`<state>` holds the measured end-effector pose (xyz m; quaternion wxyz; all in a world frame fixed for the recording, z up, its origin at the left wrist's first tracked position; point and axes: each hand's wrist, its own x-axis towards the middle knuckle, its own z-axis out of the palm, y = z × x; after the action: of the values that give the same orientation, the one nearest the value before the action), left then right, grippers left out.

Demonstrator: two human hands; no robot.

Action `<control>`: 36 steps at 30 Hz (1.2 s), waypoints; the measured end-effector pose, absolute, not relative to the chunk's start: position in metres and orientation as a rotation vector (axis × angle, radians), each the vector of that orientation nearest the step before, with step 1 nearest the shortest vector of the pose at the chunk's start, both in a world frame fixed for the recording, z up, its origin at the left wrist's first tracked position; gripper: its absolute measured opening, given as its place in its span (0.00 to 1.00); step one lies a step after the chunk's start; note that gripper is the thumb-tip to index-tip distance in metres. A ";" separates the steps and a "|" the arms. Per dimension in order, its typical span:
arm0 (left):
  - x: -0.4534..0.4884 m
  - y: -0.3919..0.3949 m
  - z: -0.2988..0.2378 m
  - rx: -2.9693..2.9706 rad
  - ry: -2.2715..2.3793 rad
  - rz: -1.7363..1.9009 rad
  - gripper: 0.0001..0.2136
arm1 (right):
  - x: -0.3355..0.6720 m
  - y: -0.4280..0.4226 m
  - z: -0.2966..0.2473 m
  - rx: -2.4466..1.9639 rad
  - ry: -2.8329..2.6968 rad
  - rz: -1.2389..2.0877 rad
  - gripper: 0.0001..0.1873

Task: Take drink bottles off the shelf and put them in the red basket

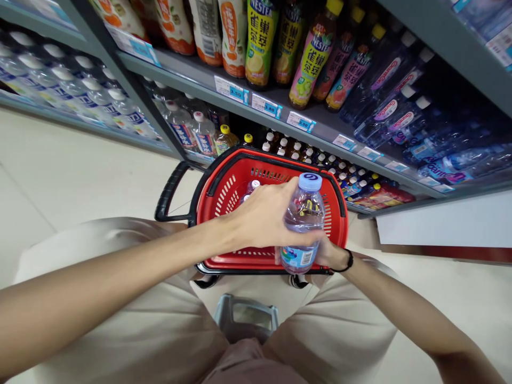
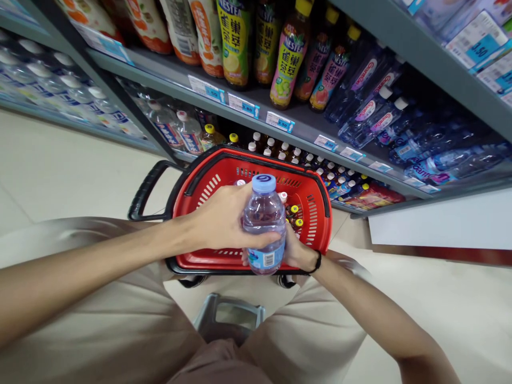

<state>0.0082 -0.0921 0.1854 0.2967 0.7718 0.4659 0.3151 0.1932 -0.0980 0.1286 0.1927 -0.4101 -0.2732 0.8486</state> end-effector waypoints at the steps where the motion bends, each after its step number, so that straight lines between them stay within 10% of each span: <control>1: 0.008 -0.092 0.185 2.048 1.235 0.837 0.35 | 0.194 -0.098 0.128 -1.151 -0.760 2.391 0.35; 36: 0.006 -0.092 0.181 2.062 1.244 0.808 0.38 | 0.210 -0.099 0.109 -1.038 -0.996 2.450 0.40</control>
<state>0.0060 -0.0918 0.1810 0.2961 0.7754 0.4677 0.3039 0.2098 -0.0994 0.1085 0.1495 -0.3612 -0.3467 0.8526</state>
